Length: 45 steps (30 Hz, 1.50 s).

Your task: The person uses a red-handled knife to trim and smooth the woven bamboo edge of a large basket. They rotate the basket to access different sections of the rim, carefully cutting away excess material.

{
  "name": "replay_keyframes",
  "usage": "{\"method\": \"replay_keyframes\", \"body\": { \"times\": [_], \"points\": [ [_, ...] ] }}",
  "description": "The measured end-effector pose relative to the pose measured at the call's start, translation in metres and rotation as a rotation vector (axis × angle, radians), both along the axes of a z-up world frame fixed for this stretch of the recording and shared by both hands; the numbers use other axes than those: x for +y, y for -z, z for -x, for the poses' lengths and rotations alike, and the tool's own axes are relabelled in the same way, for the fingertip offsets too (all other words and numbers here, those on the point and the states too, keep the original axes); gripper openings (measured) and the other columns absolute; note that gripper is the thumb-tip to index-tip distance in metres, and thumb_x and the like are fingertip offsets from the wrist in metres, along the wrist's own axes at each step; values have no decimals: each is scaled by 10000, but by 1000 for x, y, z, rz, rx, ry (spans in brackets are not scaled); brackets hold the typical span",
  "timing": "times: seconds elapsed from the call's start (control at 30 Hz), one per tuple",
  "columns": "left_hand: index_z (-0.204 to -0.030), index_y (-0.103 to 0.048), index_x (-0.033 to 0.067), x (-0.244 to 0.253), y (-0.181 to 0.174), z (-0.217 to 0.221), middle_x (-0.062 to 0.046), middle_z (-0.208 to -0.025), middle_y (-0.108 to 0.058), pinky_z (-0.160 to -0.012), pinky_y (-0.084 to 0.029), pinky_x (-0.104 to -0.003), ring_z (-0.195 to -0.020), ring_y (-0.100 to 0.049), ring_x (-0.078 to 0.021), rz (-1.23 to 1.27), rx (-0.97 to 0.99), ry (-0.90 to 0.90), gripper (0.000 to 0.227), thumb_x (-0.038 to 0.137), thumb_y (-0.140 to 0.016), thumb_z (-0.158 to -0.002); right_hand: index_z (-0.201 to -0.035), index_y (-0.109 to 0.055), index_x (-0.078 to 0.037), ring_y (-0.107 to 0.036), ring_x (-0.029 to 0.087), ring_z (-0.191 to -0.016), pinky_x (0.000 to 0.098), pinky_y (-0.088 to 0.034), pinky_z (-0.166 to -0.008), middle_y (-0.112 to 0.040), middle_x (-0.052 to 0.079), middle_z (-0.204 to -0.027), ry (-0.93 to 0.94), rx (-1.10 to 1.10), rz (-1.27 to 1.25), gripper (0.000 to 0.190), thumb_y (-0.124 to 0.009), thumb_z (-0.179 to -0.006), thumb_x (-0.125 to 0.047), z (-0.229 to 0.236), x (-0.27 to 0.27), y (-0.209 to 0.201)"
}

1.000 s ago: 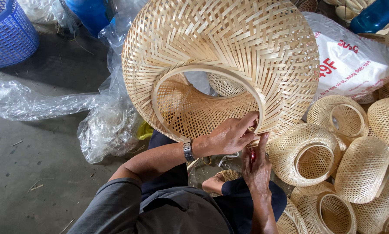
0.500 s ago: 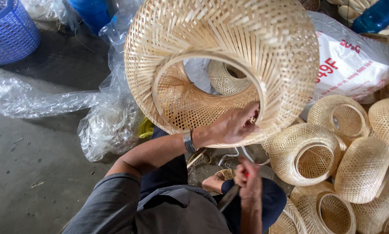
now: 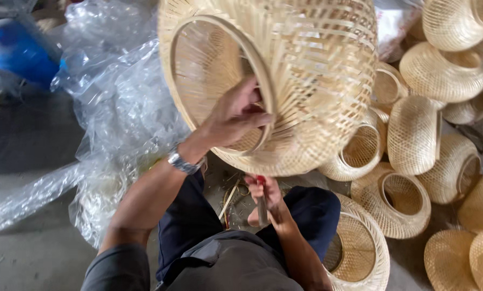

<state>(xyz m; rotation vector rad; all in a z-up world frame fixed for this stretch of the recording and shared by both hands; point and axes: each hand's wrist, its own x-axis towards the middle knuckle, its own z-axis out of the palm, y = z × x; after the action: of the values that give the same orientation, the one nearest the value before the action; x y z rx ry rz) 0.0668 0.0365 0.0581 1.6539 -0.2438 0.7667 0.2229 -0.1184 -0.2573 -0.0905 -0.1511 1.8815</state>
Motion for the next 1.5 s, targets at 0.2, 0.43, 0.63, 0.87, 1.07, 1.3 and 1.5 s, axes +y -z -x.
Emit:
{"method": "replay_keyframes", "body": {
  "times": [0.2,0.43,0.63,0.87,1.07,1.3,1.5],
  "points": [
    [-1509,-474,-23,-1,-1,36,-207,-1206,-692,-987,-609,-440,-1050,-751,-287,92,75,219,547,108,-726,-1041,-1423,-543,-33,-567,194,-885,342,-515,-743,-570,74,-1060,328,-4,-53,532,-631,-1032,-383,-12,15,-19],
    [-1544,-445,-84,7,5,83,-197,-1300,-682,-981,-575,-386,-1081,-685,-274,158,270,179,619,100,-672,-999,-1479,-496,-52,-545,256,-1102,417,-502,-915,-544,103,-1271,549,-79,-44,649,-650,-995,-457,-43,8,-14],
    [-1488,-441,-68,23,45,109,-197,-1443,-601,-1096,-519,-428,-1291,-605,-292,888,-27,-160,569,341,-415,-1094,-1526,-455,-68,-526,310,-1288,482,-490,-1063,-521,128,-1451,735,-239,-6,753,-666,-963,-520,-89,-1,4],
    [-1487,-460,-54,56,130,110,-187,-1441,-607,-1087,-525,-432,-1287,-612,-287,951,-182,-208,551,338,-435,-1101,-1537,-440,-99,-567,332,-1308,522,-518,-1087,-555,140,-1456,987,-785,-56,944,-752,-822,-631,-111,-23,-21],
    [-1486,-477,-42,56,180,121,-179,-1440,-613,-1080,-530,-436,-1284,-618,-282,1046,-239,-136,536,336,-451,-1107,-1597,-354,-119,-619,125,-1233,370,-572,-1039,-631,-3,-1307,1106,-1130,56,1014,-690,-871,-742,-105,-43,-136],
    [-1485,-496,-28,46,220,135,-169,-1439,-619,-1071,-537,-440,-1281,-626,-277,1111,-278,-111,518,333,-470,-1114,-1546,-565,-117,-434,16,-467,202,-375,-414,-485,-92,-608,1174,-1410,296,855,-503,-961,-738,-35,-52,-258],
    [-1484,-512,-16,59,239,127,-160,-1438,-624,-1064,-542,-443,-1278,-632,-273,1111,-310,-50,503,330,-487,-1120,-1195,-656,-20,-476,78,-456,266,-383,-406,-602,-11,-630,1073,-1963,310,459,-801,-918,-357,-49,-12,-236]
  ]
}}
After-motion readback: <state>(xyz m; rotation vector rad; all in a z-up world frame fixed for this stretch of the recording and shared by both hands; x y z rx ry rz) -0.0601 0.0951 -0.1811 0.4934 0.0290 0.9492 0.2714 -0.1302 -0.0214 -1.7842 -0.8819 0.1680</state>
